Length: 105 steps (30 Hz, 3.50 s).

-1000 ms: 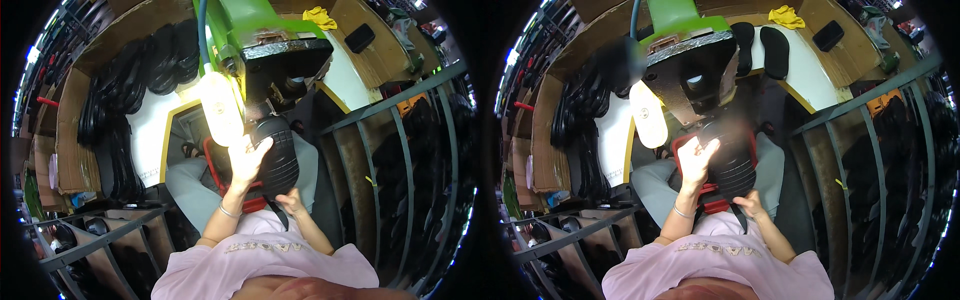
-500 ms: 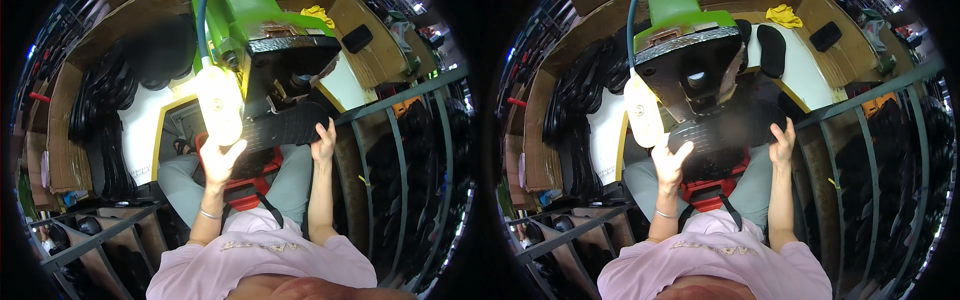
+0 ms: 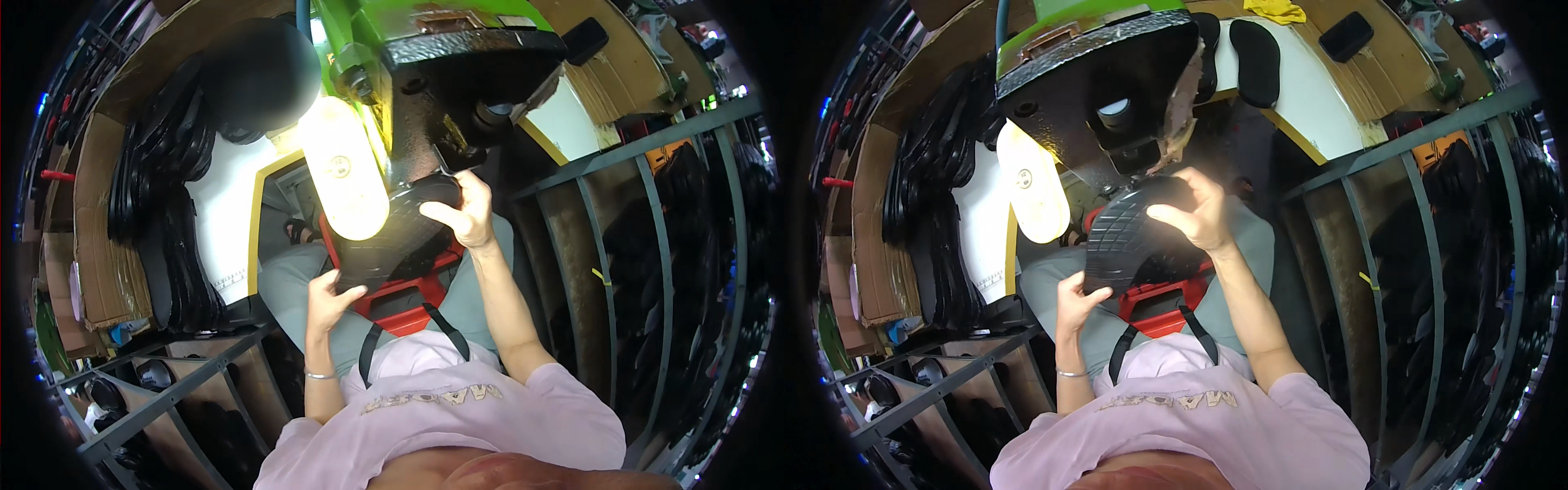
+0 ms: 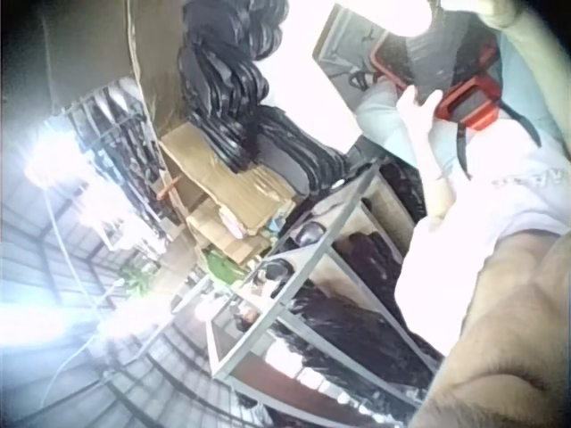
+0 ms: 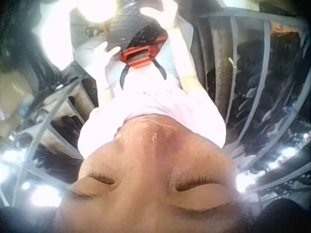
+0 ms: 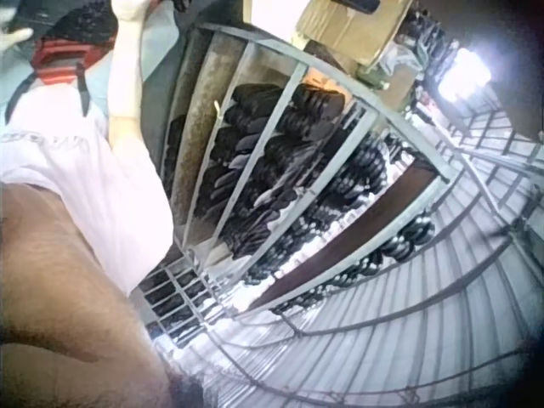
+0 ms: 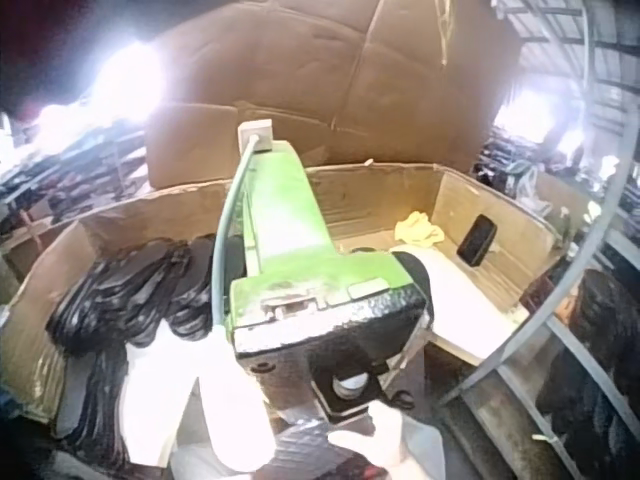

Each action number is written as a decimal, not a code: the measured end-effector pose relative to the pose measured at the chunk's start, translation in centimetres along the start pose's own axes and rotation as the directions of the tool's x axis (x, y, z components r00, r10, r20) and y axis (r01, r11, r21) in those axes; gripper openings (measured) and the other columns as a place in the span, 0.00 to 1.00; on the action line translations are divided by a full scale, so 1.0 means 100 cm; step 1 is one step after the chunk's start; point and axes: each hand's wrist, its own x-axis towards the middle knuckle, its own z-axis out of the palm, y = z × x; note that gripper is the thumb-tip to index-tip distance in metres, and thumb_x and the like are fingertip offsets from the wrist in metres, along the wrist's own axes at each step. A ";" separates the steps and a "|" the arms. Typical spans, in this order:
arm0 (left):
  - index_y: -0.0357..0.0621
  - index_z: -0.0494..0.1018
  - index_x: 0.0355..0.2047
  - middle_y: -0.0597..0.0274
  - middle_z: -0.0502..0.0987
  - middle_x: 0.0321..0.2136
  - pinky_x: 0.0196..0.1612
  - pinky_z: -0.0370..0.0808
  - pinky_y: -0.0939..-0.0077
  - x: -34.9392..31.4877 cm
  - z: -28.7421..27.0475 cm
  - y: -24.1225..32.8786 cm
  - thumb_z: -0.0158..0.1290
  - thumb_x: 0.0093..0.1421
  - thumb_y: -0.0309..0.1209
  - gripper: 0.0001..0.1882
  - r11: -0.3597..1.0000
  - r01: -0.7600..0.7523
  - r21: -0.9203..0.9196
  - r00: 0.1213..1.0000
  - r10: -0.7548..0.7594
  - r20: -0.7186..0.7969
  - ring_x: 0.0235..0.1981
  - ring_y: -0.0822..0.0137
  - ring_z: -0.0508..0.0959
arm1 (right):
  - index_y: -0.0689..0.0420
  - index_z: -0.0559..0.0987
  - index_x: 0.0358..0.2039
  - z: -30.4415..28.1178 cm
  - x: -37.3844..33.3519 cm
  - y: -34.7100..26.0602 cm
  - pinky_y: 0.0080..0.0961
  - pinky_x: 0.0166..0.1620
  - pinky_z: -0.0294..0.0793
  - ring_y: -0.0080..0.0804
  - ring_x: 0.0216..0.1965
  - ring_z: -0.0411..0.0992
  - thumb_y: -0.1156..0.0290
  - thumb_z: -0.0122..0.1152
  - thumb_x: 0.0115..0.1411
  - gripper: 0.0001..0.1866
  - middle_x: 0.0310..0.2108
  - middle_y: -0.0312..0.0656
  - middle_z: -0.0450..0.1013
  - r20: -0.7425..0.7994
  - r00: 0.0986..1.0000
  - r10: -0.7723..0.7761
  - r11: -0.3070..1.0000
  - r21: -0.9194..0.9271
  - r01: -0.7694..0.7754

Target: The person repeatedly picks up black shoe insoles from a red basket and presses them against a green grinding machine to smooth the edges. After processing, the insoles are placed on a nearby surface. The person continues this cycle for multiple insoles throughout the clip.

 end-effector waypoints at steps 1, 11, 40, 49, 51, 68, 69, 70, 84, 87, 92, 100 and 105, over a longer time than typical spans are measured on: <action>0.31 0.77 0.41 0.59 0.81 0.36 0.42 0.76 0.77 0.012 0.013 0.011 0.64 0.50 0.19 0.17 0.997 -0.059 0.054 0.997 0.057 0.046 0.36 0.72 0.78 | 0.61 0.76 0.34 0.002 0.000 -0.002 0.18 0.38 0.73 0.19 0.32 0.73 0.80 0.71 0.48 0.14 0.31 0.36 0.77 0.006 1.000 0.012 1.000 -0.019 -0.012; 0.31 0.76 0.33 0.63 0.78 0.28 0.35 0.72 0.83 0.075 0.104 0.066 0.61 0.52 0.17 0.08 0.861 -0.499 0.102 0.843 0.509 -0.172 0.28 0.76 0.75 | 0.66 0.76 0.50 -0.024 -0.122 0.058 0.29 0.58 0.66 0.30 0.51 0.71 0.75 0.70 0.49 0.25 0.47 0.44 0.75 0.152 0.871 0.466 0.885 -0.080 -0.459; 0.30 0.75 0.44 0.55 0.79 0.37 0.44 0.74 0.79 0.059 -0.077 0.088 0.57 0.51 0.14 0.17 0.895 -0.412 -0.173 0.893 0.358 -0.272 0.37 0.68 0.78 | 0.63 0.72 0.41 0.008 -0.008 -0.007 0.22 0.15 0.75 0.27 0.21 0.74 0.81 0.61 0.56 0.13 0.32 0.43 0.74 0.000 0.989 0.149 0.925 0.355 -0.140; 0.38 0.77 0.24 0.63 0.80 0.23 0.29 0.77 0.79 0.000 -0.015 -0.017 0.66 0.47 0.20 0.08 0.994 0.086 0.073 0.977 -0.069 -0.203 0.23 0.74 0.79 | 0.66 0.75 0.30 0.017 0.003 -0.003 0.15 0.22 0.71 0.18 0.24 0.73 0.78 0.76 0.43 0.17 0.25 0.40 0.76 -0.043 0.996 0.075 0.950 -0.302 -0.084; 0.38 0.79 0.23 0.60 0.81 0.23 0.28 0.76 0.77 0.003 0.023 -0.033 0.66 0.48 0.24 0.06 0.859 0.178 0.480 0.983 -0.138 -0.117 0.23 0.74 0.80 | 0.61 0.79 0.31 0.013 0.003 0.011 0.19 0.26 0.72 0.17 0.23 0.72 0.66 0.79 0.42 0.20 0.23 0.35 0.76 -0.042 0.994 -0.100 0.921 -0.382 0.077; 0.53 0.74 0.53 0.57 0.70 0.57 0.57 0.67 0.55 -0.062 -0.177 0.136 0.65 0.47 0.50 0.34 0.226 0.654 0.722 0.500 0.587 -0.637 0.55 0.49 0.70 | 0.60 0.78 0.37 -0.195 0.136 0.009 0.34 0.52 0.72 0.42 0.49 0.74 0.76 0.69 0.48 0.15 0.43 0.44 0.77 0.085 0.859 -0.504 0.387 -0.867 0.313; 0.51 0.77 0.49 0.59 0.73 0.54 0.55 0.69 0.58 -0.066 -0.184 0.129 0.66 0.47 0.48 0.30 0.237 0.616 0.751 0.466 0.659 -0.591 0.54 0.52 0.71 | 0.59 0.78 0.38 -0.184 0.129 0.016 0.36 0.54 0.71 0.44 0.51 0.73 0.74 0.70 0.48 0.16 0.44 0.45 0.76 0.074 0.860 -0.504 0.406 -0.859 0.311; 0.49 0.81 0.42 0.61 0.79 0.45 0.52 0.70 0.63 -0.060 -0.176 0.130 0.67 0.46 0.43 0.23 0.203 0.541 0.816 0.417 0.778 -0.470 0.50 0.57 0.75 | 0.60 0.77 0.40 -0.184 0.119 0.018 0.36 0.55 0.70 0.45 0.52 0.71 0.75 0.69 0.48 0.18 0.46 0.46 0.74 0.058 0.869 -0.491 0.410 -0.865 0.289; 0.45 0.75 0.24 0.64 0.79 0.26 0.40 0.74 0.63 -0.069 0.022 0.169 0.63 0.37 0.18 0.13 0.401 -0.593 0.698 0.492 0.867 -0.080 0.29 0.63 0.76 | 0.61 0.60 0.64 0.001 -0.078 0.067 0.33 0.53 0.71 0.40 0.60 0.65 0.78 0.77 0.40 0.50 0.62 0.47 0.61 0.275 0.953 0.129 0.985 0.077 -0.155; 0.35 0.74 0.33 0.55 0.79 0.34 0.40 0.75 0.70 -0.031 0.074 0.130 0.66 0.43 0.16 0.16 0.832 -0.544 0.108 0.800 0.553 -0.231 0.32 0.67 0.77 | 0.62 0.67 0.58 0.010 -0.102 0.067 0.30 0.51 0.72 0.35 0.54 0.69 0.80 0.76 0.40 0.42 0.55 0.44 0.68 0.334 0.914 0.231 0.972 -0.119 -0.202; 0.32 0.76 0.39 0.60 0.80 0.35 0.38 0.74 0.81 0.034 0.118 0.084 0.63 0.52 0.19 0.13 0.940 -0.165 -0.297 0.986 0.169 -0.012 0.33 0.75 0.76 | 0.60 0.81 0.32 -0.022 -0.153 0.076 0.21 0.23 0.71 0.24 0.18 0.71 0.84 0.70 0.45 0.12 0.25 0.39 0.77 0.160 0.800 0.578 0.777 0.194 -0.599; 0.32 0.77 0.31 0.63 0.79 0.28 0.34 0.73 0.83 0.073 0.120 0.096 0.62 0.54 0.20 0.05 0.950 -0.310 0.030 0.943 0.311 -0.114 0.29 0.77 0.76 | 0.66 0.66 0.58 -0.005 -0.161 0.085 0.29 0.60 0.63 0.32 0.55 0.66 0.84 0.68 0.45 0.37 0.55 0.43 0.69 0.236 0.810 0.537 0.758 0.287 -0.586; 0.31 0.74 0.37 0.59 0.79 0.35 0.40 0.76 0.81 0.063 0.110 0.063 0.59 0.55 0.17 0.10 0.943 -0.327 -0.068 0.938 0.314 -0.148 0.34 0.75 0.77 | 0.72 0.71 0.53 -0.047 -0.197 0.075 0.32 0.59 0.67 0.37 0.53 0.71 0.83 0.64 0.44 0.31 0.51 0.48 0.72 0.075 0.799 0.596 0.671 0.501 -0.547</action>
